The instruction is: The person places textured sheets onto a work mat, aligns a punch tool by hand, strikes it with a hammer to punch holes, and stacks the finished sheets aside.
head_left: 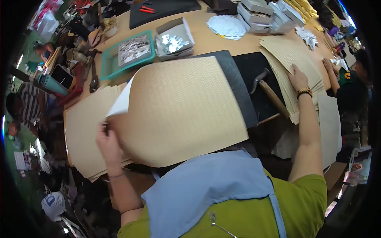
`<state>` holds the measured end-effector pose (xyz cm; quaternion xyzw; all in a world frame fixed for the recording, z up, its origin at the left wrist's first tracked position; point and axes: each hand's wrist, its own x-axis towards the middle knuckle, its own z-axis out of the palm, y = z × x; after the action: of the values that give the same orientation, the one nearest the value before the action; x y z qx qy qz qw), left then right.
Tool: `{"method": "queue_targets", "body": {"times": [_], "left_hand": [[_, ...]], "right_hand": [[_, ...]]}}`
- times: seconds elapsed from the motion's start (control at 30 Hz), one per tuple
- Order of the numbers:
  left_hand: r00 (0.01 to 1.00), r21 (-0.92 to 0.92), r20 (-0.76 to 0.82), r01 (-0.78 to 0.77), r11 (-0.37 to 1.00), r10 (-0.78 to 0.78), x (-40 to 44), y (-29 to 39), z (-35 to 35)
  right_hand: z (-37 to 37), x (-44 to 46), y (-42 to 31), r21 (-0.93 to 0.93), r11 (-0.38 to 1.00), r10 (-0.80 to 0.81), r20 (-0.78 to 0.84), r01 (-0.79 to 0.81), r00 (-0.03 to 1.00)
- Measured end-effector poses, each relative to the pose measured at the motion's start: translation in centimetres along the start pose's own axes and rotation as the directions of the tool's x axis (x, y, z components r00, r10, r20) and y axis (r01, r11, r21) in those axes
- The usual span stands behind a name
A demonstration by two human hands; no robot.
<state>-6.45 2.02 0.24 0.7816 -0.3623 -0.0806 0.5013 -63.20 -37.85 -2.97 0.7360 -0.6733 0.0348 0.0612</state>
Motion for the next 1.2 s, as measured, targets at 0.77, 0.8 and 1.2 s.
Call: {"method": "queue_targets", "body": {"times": [0.77, 0.8, 1.2], "left_hand": [[0.853, -0.314, 0.462, 0.415, 0.854, -0.245, -0.9, -1.8, 3.3], [0.848, -0.302, 0.464, 0.424, 0.854, -0.257, -1.0, -1.4, 3.4], [0.949, -0.316, 0.273, 0.242, 0.917, -0.156, -0.3, -3.5, 4.5]], "right_hand": [[-7.5, -18.1, -28.8, 0.807, 0.407, -0.744, 0.022, 0.427, 0.668], [-6.6, -17.5, -26.7, 0.708, 0.508, -0.653, -0.055, 0.491, 0.755], [-4.3, -16.6, -20.5, 0.883, 0.457, -0.299, 0.266, -0.107, 0.917]]}}
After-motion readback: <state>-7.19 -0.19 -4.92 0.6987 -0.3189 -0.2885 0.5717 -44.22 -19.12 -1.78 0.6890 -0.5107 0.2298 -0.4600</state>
